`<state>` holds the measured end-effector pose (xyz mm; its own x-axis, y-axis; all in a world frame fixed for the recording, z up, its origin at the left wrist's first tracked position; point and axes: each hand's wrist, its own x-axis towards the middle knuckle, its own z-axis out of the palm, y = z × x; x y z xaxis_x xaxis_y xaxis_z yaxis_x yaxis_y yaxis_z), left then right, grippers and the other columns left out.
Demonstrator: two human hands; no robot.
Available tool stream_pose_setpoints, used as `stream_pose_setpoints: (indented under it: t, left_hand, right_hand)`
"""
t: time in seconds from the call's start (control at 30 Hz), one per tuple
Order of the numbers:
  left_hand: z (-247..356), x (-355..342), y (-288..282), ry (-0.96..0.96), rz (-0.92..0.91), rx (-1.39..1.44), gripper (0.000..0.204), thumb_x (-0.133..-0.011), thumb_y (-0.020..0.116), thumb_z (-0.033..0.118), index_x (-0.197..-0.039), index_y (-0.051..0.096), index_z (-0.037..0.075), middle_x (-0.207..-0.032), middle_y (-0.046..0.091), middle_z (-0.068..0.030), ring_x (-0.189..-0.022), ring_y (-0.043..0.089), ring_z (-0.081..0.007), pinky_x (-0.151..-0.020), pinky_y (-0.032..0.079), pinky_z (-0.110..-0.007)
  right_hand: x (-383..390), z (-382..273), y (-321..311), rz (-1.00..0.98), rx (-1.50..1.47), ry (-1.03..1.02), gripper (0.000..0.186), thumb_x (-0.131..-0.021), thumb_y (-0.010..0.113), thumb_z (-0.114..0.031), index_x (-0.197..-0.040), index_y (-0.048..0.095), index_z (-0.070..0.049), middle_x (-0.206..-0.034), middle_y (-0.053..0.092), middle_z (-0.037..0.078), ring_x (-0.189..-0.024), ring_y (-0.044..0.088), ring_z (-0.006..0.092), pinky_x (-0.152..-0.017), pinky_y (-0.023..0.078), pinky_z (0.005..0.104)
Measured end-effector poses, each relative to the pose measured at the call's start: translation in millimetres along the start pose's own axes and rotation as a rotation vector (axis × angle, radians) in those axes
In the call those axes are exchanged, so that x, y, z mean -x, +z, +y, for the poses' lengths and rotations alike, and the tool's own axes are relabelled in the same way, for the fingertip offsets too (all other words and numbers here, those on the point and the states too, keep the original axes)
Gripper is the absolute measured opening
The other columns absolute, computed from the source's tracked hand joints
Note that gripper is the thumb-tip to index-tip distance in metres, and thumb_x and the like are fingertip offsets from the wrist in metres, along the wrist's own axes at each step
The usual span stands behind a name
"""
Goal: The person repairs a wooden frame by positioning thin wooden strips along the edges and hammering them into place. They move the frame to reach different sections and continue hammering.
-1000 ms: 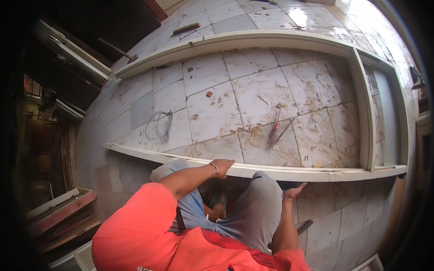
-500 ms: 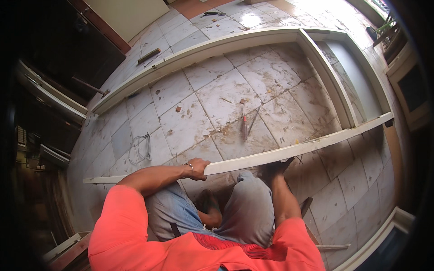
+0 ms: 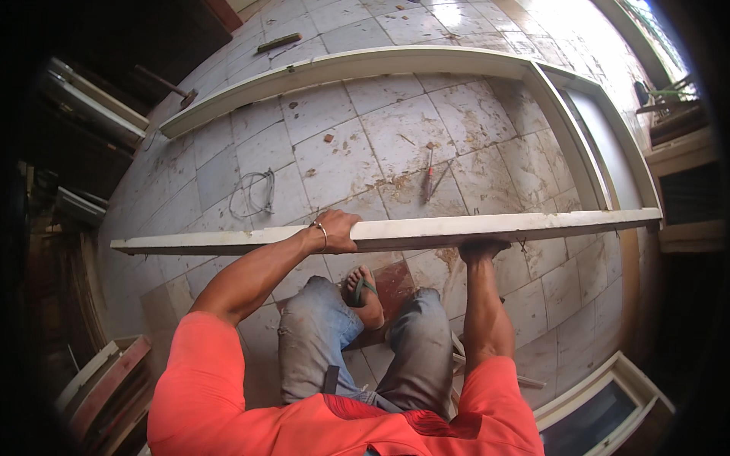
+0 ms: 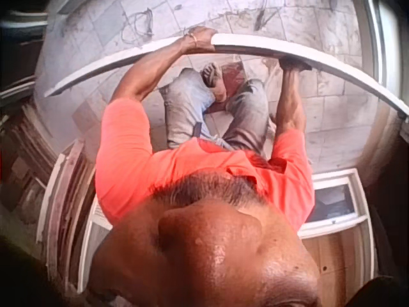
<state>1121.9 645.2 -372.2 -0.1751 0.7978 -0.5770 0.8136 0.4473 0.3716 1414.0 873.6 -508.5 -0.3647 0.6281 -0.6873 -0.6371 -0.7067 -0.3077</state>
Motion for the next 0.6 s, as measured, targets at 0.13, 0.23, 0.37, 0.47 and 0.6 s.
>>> stream_pose_setpoints:
  t: [0.13, 0.23, 0.37, 0.47, 0.6]
  left_hand:
    - [39.9, 68.7, -63.7, -0.016, -0.099, 0.036, 0.046, -0.063, 0.070, 0.026, -0.103, 0.068, 0.004, -0.099, 0.069, -0.0244, -0.097, 0.066, -0.0417, -0.087, 0.053, -0.047]
    - [61.8, 119.1, -90.1, -0.009, -0.155, 0.093, 0.046, -0.064, 0.070, 0.027, -0.104, 0.069, 0.004, -0.098, 0.070, -0.0242, -0.097, 0.066, -0.0416, -0.087, 0.053, -0.046]
    - [95.0, 187.5, -111.8, -0.046, -0.222, 0.190, 0.054, -0.061, 0.074, 0.032, -0.111, 0.070, 0.009, -0.101, 0.071, -0.0211, -0.097, 0.068, -0.0393, -0.089, 0.053, -0.046]
    - [95.7, 225.0, -94.0, 0.021, -0.253, 0.197, 0.054, -0.062, 0.075, 0.034, -0.110, 0.069, 0.009, -0.103, 0.071, -0.0199, -0.098, 0.067, -0.0385, -0.090, 0.053, -0.045]
    - [109.9, 285.3, -115.0, 0.055, -0.350, 0.203, 0.053, -0.063, 0.076, 0.037, -0.107, 0.069, 0.008, -0.100, 0.072, -0.0191, -0.095, 0.068, -0.0389, -0.088, 0.053, -0.046]
  right_hand:
    - [89.6, -27.6, 57.7, 0.110, -0.022, 0.025, 0.086, -0.089, 0.012, -0.082, -0.141, 0.046, -0.023, -0.141, 0.049, 0.002, -0.129, 0.047, 0.0267, -0.110, 0.038, 0.0507]
    - [159.5, -43.3, 92.6, 0.202, -0.052, 0.020, 0.084, -0.090, 0.015, -0.081, -0.136, 0.051, -0.020, -0.133, 0.057, 0.004, -0.122, 0.054, 0.0273, -0.106, 0.043, 0.0501]
    - [237.0, -66.9, 104.7, 0.277, -0.008, 0.065, 0.088, -0.084, 0.024, -0.088, -0.127, 0.057, -0.018, -0.124, 0.061, 0.005, -0.113, 0.058, 0.0274, -0.101, 0.046, 0.0486]
    - [295.1, -76.7, 116.1, 0.290, -0.026, 0.048, 0.094, -0.083, 0.021, -0.089, -0.132, 0.056, -0.017, -0.130, 0.059, 0.006, -0.119, 0.054, 0.0301, -0.106, 0.041, 0.0511]
    - [359.3, -87.2, 118.0, 0.315, -0.060, 0.084, 0.099, -0.082, 0.018, -0.091, -0.139, 0.052, -0.017, -0.139, 0.055, 0.006, -0.124, 0.051, 0.0314, -0.109, 0.038, 0.0515]
